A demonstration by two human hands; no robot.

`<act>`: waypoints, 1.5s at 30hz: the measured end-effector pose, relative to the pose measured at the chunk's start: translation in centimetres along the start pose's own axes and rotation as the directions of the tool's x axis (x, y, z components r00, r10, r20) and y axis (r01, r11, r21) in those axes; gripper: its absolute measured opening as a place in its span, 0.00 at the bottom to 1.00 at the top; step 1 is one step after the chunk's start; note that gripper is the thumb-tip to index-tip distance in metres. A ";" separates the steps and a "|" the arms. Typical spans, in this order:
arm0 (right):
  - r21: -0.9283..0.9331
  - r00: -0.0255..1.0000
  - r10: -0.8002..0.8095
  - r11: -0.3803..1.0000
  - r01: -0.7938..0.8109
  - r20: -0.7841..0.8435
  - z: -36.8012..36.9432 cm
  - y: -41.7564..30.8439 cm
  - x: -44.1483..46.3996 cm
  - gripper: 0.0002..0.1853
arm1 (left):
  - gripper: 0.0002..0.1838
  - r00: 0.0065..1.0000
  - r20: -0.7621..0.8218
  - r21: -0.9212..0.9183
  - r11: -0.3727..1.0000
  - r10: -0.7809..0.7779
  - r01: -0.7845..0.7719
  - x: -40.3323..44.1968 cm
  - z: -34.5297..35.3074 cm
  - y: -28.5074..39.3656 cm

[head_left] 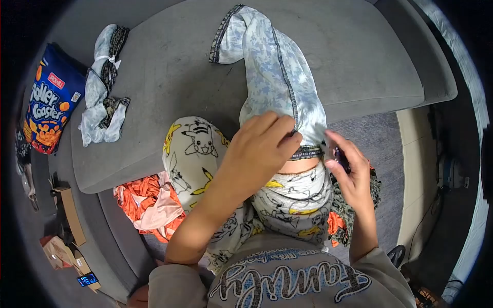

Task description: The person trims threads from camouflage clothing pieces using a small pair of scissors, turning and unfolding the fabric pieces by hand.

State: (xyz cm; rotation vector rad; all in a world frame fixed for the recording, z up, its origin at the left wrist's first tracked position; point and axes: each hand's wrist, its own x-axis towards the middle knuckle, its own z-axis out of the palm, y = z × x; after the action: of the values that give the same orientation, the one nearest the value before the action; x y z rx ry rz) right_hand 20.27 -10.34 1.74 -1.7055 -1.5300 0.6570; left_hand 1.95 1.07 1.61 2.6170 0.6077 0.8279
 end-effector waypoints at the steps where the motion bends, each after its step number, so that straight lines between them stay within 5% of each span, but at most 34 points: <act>1: 0.002 1.000 0.001 1.000 -0.001 -0.001 0.2 0.0 -0.1 0.20 | 0.12 0.999 -0.004 0.029 0.999 0.037 -0.037 -0.2 0.0 0.2; 5: 0.012 0.995 0.040 0.999 -0.039 -0.087 0.8 0.3 -0.6 0.20 | 0.08 1.000 -0.009 0.130 0.991 -0.030 0.031 -1.4 0.5 0.9; 7: -0.250 0.966 -0.253 0.939 0.235 -0.043 0.3 0.1 -0.2 0.20 | 0.07 0.993 -0.053 0.094 0.990 -0.103 0.107 -2.1 0.7 1.7; 11: -0.327 0.919 -0.387 0.881 0.342 -0.080 0.5 0.0 0.1 0.20 | 0.07 0.970 -0.100 -0.011 0.975 -0.220 0.220 -3.3 0.5 3.3; 23: -0.316 0.867 -0.487 0.843 0.435 -0.108 1.2 -0.1 0.9 0.15 | 0.06 0.957 -0.157 -0.087 0.969 -0.245 0.233 -4.5 0.6 4.4; 31: -0.317 0.869 -0.478 0.850 0.420 -0.130 0.9 0.0 1.0 0.13 | 0.05 0.945 -0.157 -0.106 0.956 -0.286 0.272 -4.8 0.4 4.4; 33: -0.277 0.903 -0.365 0.913 0.299 -0.228 0.5 0.2 0.9 0.14 | 0.05 0.940 -0.162 -0.101 0.953 -0.299 0.285 -5.1 -0.3 3.8; 37: -0.277 0.921 -0.299 0.933 0.229 -0.249 -0.6 1.2 0.4 0.16 | 0.03 0.903 -0.118 0.116 0.897 -0.414 0.426 -5.7 -1.2 2.0; 39: -0.279 0.927 -0.296 0.933 0.229 -0.230 -0.9 1.2 0.2 0.17 | 0.04 0.860 0.035 0.253 0.837 -0.509 0.485 -5.9 -1.3 1.7; 43: -0.340 0.937 -0.298 0.913 0.225 -0.182 -1.3 1.5 0.2 0.18 | 0.07 0.856 0.030 0.233 0.836 -0.517 0.496 -5.5 -0.7 1.8; 45: -0.355 0.942 -0.292 0.909 0.219 -0.168 -1.5 1.7 0.1 0.18 | 0.09 0.882 -0.110 -0.003 0.888 -0.457 0.460 -5.1 -0.5 2.3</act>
State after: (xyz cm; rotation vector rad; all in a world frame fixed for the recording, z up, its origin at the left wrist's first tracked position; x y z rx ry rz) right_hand 22.46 -10.55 1.31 -1.7049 -1.7365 0.0702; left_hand -1.42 -3.25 0.57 2.3029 1.2151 0.8082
